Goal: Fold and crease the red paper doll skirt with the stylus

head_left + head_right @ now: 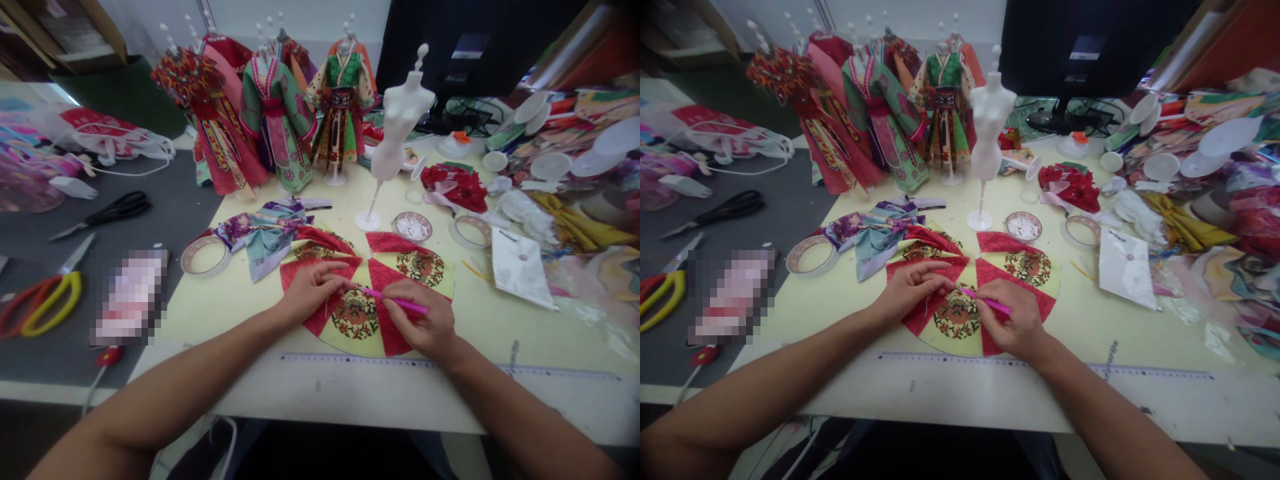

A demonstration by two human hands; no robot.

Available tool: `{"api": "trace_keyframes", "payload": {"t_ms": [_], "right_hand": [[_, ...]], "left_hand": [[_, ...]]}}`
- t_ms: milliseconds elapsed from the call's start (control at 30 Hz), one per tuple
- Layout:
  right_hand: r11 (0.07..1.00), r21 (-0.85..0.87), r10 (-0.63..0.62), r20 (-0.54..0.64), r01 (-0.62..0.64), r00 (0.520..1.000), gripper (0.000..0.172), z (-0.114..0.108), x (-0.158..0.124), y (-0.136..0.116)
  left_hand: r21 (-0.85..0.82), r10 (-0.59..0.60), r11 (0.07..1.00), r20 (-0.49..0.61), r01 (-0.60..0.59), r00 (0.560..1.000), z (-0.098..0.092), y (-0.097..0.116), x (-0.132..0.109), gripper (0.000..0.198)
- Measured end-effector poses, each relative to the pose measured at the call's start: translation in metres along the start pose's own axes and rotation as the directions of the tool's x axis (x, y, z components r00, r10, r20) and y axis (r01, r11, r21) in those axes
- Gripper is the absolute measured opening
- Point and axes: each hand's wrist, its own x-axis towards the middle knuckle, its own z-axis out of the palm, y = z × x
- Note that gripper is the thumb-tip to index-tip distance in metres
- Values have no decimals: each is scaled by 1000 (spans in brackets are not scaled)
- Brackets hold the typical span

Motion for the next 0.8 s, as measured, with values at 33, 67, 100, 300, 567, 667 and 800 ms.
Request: {"api": "trace_keyframes", "payload": {"t_ms": [33, 67, 100, 300, 567, 667, 800], "right_hand": [[1000, -3, -2, -3, 2, 1000, 23, 0, 0, 0], [1000, -6, -5, -7, 5, 1000, 23, 0, 0, 0], [1000, -10, -8, -11, 8, 1000, 23, 0, 0, 0], [999, -33, -7, 0, 7, 1000, 19, -2, 1, -1], [989, -144, 25, 83, -13, 996, 11, 1, 0, 3], [985, -172, 48, 102, -30, 994, 10, 2, 0, 3], [982, -184, 61, 113, -40, 992, 9, 4, 1, 4]], "left_hand": [[4, 1, 1000, 1, -1, 1000, 0, 0, 0, 32], [8, 3, 1000, 2, -3, 1000, 0, 0, 0, 32], [14, 6, 1000, 2, -6, 1000, 0, 0, 0, 32], [151, 83, 985, -31, -78, 996, 0, 1, 0, 30], [474, 350, 816, 50, -331, 935, -1, -10, -1, 28], [575, 434, 711, 93, -404, 896, -2, -13, -1, 28], [675, 499, 590, 126, -443, 858, -2, -15, 1, 26]]}}
